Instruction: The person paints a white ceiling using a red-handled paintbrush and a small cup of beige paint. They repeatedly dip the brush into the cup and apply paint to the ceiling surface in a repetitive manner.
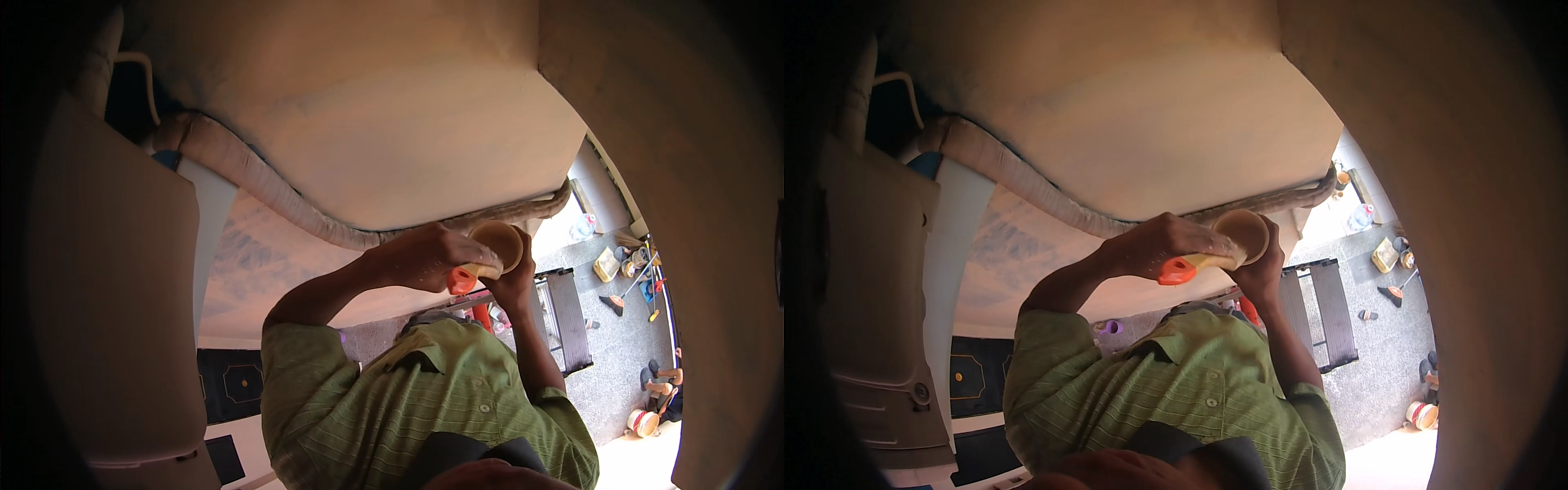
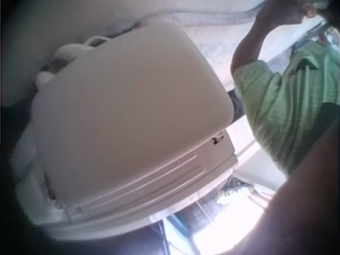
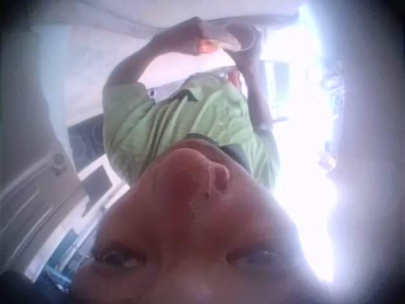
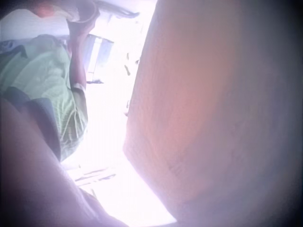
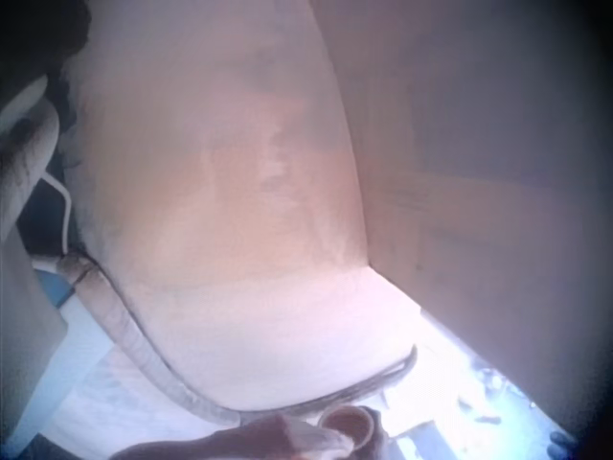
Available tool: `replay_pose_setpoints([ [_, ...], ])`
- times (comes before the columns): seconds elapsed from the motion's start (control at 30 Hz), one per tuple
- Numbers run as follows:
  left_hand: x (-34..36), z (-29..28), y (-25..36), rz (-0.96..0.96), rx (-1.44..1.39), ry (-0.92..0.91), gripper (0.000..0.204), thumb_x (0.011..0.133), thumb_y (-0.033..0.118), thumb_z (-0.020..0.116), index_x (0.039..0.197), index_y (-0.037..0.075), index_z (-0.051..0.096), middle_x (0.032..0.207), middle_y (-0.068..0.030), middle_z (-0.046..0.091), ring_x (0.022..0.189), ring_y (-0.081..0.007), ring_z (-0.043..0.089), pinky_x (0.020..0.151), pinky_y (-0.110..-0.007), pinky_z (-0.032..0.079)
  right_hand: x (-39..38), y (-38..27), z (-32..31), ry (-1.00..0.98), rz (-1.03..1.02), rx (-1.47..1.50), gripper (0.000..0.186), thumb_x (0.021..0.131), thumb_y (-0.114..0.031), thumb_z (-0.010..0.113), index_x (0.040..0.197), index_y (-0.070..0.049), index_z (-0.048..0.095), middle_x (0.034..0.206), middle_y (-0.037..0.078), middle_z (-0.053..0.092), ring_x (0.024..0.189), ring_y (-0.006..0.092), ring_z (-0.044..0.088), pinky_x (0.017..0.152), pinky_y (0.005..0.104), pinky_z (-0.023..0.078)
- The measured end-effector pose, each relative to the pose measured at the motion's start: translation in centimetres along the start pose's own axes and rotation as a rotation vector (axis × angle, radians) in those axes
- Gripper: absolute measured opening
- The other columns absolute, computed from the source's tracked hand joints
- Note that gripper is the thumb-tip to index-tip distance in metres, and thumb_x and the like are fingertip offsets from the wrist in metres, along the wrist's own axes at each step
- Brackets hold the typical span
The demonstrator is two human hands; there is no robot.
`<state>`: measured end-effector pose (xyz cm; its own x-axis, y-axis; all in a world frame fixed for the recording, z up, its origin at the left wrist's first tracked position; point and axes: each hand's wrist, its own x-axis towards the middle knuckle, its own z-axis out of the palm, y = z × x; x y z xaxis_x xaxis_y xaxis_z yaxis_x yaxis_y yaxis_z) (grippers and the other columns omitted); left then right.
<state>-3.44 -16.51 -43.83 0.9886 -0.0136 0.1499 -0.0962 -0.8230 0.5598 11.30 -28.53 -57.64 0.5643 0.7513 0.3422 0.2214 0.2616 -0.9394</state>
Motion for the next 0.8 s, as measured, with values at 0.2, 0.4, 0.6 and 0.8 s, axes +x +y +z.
replay_pose_setpoints([
  [0.2, 0.7, 0.1, -0.2, 0.052, -0.016, -0.008, 0.045, 0.077, 0.000, 0.073, 0.120, 0.011, 0.071, 0.111, -0.0093, 0.076, 0.098, -0.0306, 0.073, 0.087, -0.040, 0.060, 0.2, 0.6, -0.1, 0.011, -0.021, -0.047, 0.087, 0.063, -0.020, 0.099, 0.133, -0.003, 0.051, 0.120, 0.015, 0.070, 0.110, 0.0268, 0.070, 0.095, 0.0391, 0.057],
  [0.4, 0.9, 0.3, -0.3, 0.027, -0.030, 0.062, 0.050, 0.075, -0.006, 0.069, 0.121, 0.013, 0.071, 0.103, -0.0121, 0.075, 0.090, -0.0339, 0.073, 0.079, -0.041, 0.059, 0.1, 0.4, -0.1, 0.022, -0.028, -0.041, 0.087, 0.062, -0.017, 0.099, 0.132, -0.002, 0.050, 0.119, 0.016, 0.070, 0.109, 0.0264, 0.071, 0.094, 0.0392, 0.058],
  [0.6, 0.1, -1.0, -0.6, 0.074, 0.020, 0.217, 0.046, 0.081, -0.003, 0.070, 0.122, 0.015, 0.072, 0.112, -0.0064, 0.075, 0.095, -0.0285, 0.074, 0.085, -0.039, 0.060, 0.4, 0.5, 0.1, 0.034, -0.075, -0.114, 0.085, 0.062, -0.015, 0.098, 0.133, -0.003, 0.051, 0.119, 0.016, 0.070, 0.109, 0.0274, 0.070, 0.094, 0.0396, 0.058],
  [0.8, -3.9, -3.9, 1.0, -0.042, -0.010, 0.697, 0.026, 0.092, 0.002, 0.067, 0.117, 0.004, 0.075, 0.118, -0.0112, 0.076, 0.103, -0.0224, 0.075, 0.089, -0.036, 0.061, 0.4, 0.5, -0.1, 0.007, -0.004, -0.091, 0.085, 0.063, -0.013, 0.097, 0.134, -0.003, 0.051, 0.120, 0.016, 0.068, 0.109, 0.0276, 0.069, 0.093, 0.0399, 0.058],
])
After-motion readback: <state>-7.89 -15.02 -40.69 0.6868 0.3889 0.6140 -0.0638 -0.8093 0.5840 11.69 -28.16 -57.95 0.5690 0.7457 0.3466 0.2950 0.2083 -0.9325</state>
